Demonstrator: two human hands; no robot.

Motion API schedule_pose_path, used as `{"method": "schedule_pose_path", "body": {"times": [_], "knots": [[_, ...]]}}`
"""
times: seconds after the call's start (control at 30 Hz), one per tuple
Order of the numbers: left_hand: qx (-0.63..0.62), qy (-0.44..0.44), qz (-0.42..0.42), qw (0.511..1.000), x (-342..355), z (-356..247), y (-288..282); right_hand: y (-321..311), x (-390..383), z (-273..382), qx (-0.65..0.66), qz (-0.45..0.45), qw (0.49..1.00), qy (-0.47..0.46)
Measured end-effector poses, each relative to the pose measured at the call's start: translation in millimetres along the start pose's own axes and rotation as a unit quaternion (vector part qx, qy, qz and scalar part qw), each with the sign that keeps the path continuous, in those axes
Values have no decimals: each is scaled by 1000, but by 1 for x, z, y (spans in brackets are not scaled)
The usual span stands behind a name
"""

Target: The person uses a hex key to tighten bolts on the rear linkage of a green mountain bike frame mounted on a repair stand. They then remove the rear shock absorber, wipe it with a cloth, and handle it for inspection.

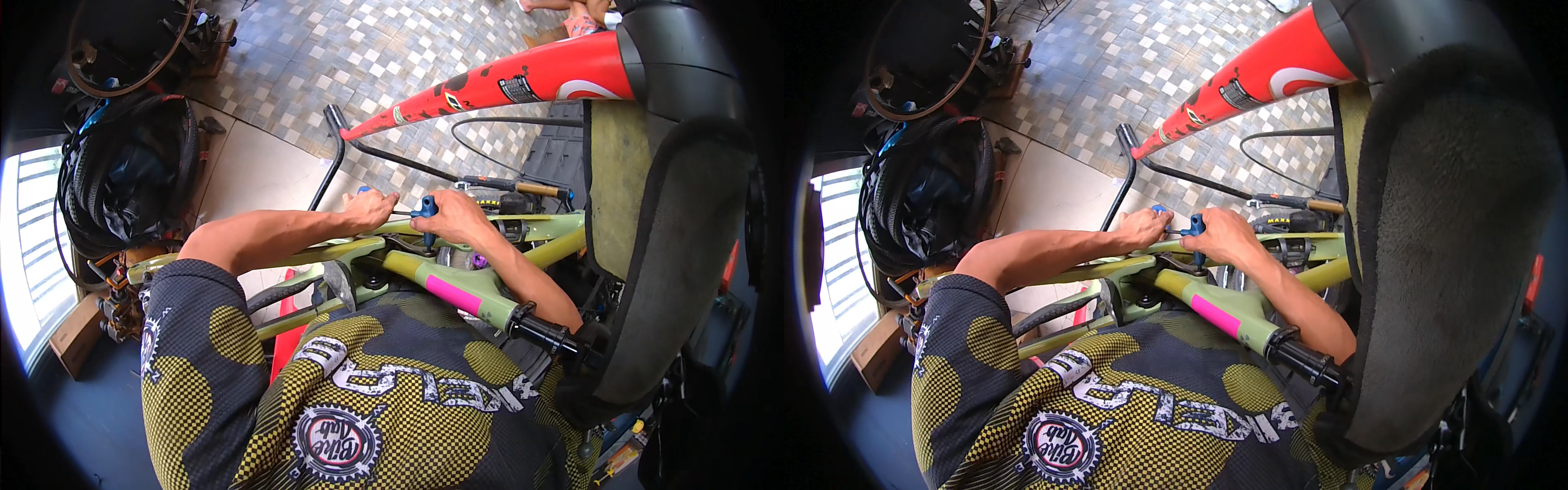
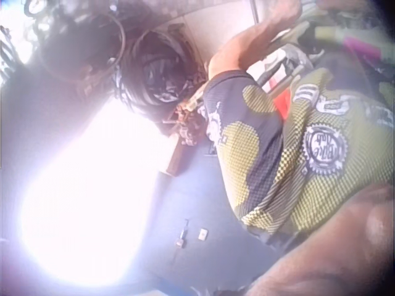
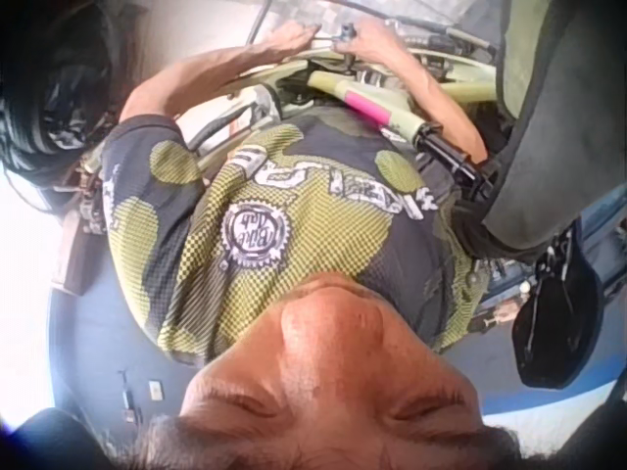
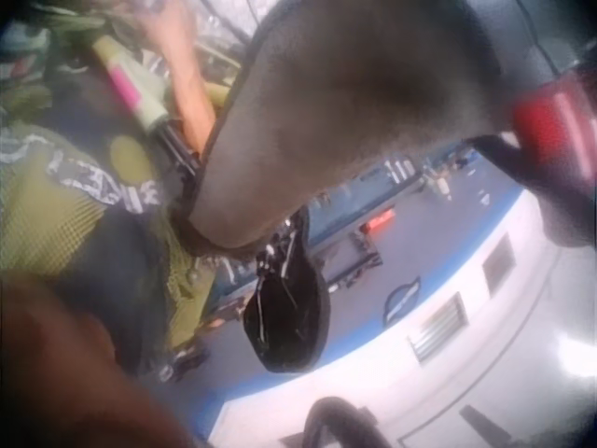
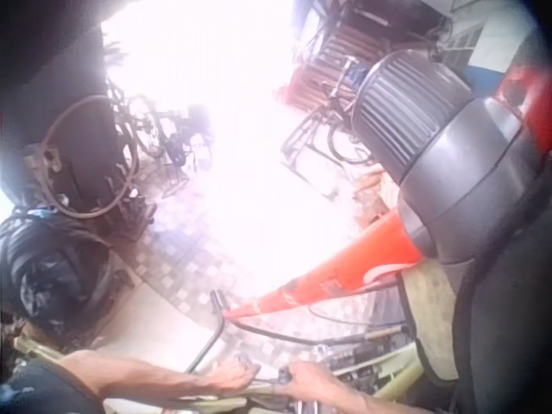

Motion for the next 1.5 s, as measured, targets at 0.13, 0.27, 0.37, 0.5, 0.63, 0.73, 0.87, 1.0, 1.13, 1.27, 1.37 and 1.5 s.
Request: {"method": "schedule_pose_path", "body": {"times": [0.13,0.27,0.37,0.5,0.63,0.73,0.87,1.0,1.13,1.27,1.37,1.5], "knots": [[-9,73,-40,996,13,-6,10,-3,-4,-1,-17,-22,1000,-14],[-39,46,-2,998,23,-8,9,-3,-3,1,-17,-25,1000,-9],[-69,55,10,996,23,-19,12,-10,-8,9,-15,-32,999,2],[-92,57,9,994,42,-8,17,-9,-6,4,-33,-33,999,-1],[-138,84,82,983,38,-8,4,-8,-1,-4,-73,-14,997,-9],[-145,115,190,964,22,-16,-15,-5,12,-7,-77,17,997,-10],[-192,197,291,916,-17,-50,-39,-2,25,-28,-60,-5,998,-9],[-186,306,150,921,-19,-61,-82,-41,19,-21,37,-134,987,-85],[37,318,-104,942,-50,-127,-116,-75,-14,-50,182,-216,947,-153],[126,404,-258,869,-72,-176,-125,-79,-33,-51,466,-216,843,-158],[122,440,-278,845,-71,-219,-118,-80,-33,-79,591,-308,715,-211],[160,463,-350,798,-87,-222,-113,-91,-58,-140,599,-477,598,-237]]}}
Point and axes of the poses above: each hand's wrist, its own x-axis towards the middle knuckle, its own y-axis out of the palm, z = x × y, the point moved 5 cm from there along x, towards the middle knuckle, and after that the axes turned 5 degrees about x, right-handed, at the moved point
